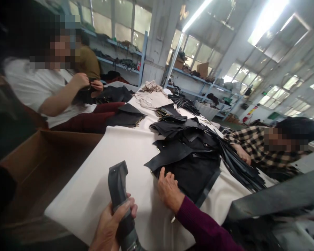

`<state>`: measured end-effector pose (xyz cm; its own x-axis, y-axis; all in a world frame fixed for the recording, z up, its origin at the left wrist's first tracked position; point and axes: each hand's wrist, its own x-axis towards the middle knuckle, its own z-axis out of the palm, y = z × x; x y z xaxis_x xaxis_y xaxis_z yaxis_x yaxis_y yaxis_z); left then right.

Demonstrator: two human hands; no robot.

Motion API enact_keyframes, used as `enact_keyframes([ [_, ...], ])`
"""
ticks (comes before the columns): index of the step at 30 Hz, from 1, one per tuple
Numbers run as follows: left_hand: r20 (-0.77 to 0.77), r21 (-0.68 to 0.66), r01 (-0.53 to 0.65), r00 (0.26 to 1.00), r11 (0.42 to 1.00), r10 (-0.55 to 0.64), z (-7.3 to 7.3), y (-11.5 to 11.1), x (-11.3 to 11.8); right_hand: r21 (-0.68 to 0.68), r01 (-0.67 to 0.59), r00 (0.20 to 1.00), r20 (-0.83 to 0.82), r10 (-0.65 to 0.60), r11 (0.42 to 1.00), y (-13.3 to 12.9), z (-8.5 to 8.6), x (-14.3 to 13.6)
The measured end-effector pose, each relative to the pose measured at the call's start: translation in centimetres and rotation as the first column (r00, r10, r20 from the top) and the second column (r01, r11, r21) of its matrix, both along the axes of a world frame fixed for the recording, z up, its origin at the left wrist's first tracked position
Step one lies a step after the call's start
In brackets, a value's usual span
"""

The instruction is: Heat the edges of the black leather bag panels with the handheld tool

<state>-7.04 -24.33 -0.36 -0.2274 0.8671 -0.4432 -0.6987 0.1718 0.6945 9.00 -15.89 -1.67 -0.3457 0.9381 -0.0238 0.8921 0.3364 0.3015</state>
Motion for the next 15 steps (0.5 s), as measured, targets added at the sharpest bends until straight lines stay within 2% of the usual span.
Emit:
enact_keyframes([
  [2,-0.029,-0.031,0.070,0.997,0.997,-0.071,0.6,0.1,0.4,0.029,0.053,0.999,0.000,-0.053,0.998,-0.9,0.2,-0.2],
  [5,-0.065,-0.034,0.138,0.988,0.990,-0.140,1.6,0.1,0.6,-0.003,0.102,0.994,-0.029,-0.102,0.995,-1.9,0.1,-0.6],
  [8,-0.112,-0.019,0.214,0.970,0.977,-0.215,2.3,-0.3,0.6,-0.018,0.186,0.943,-0.276,-0.184,0.982,-2.1,1.0,0.1],
  [11,-0.165,0.024,0.295,0.944,0.955,-0.287,2.8,-0.8,0.9,-0.004,0.330,0.783,-0.557,-0.277,0.944,-2.0,3.8,3.0],
  [14,-0.196,0.084,0.368,0.917,0.926,-0.347,3.4,-1.6,1.7,0.028,0.400,0.692,-0.665,-0.282,0.916,-3.0,7.8,7.1],
  [15,-0.206,0.104,0.385,0.910,0.917,-0.359,3.6,-2.0,2.0,0.004,0.402,0.626,-0.731,-0.272,0.916,-3.7,9.0,8.3],
])
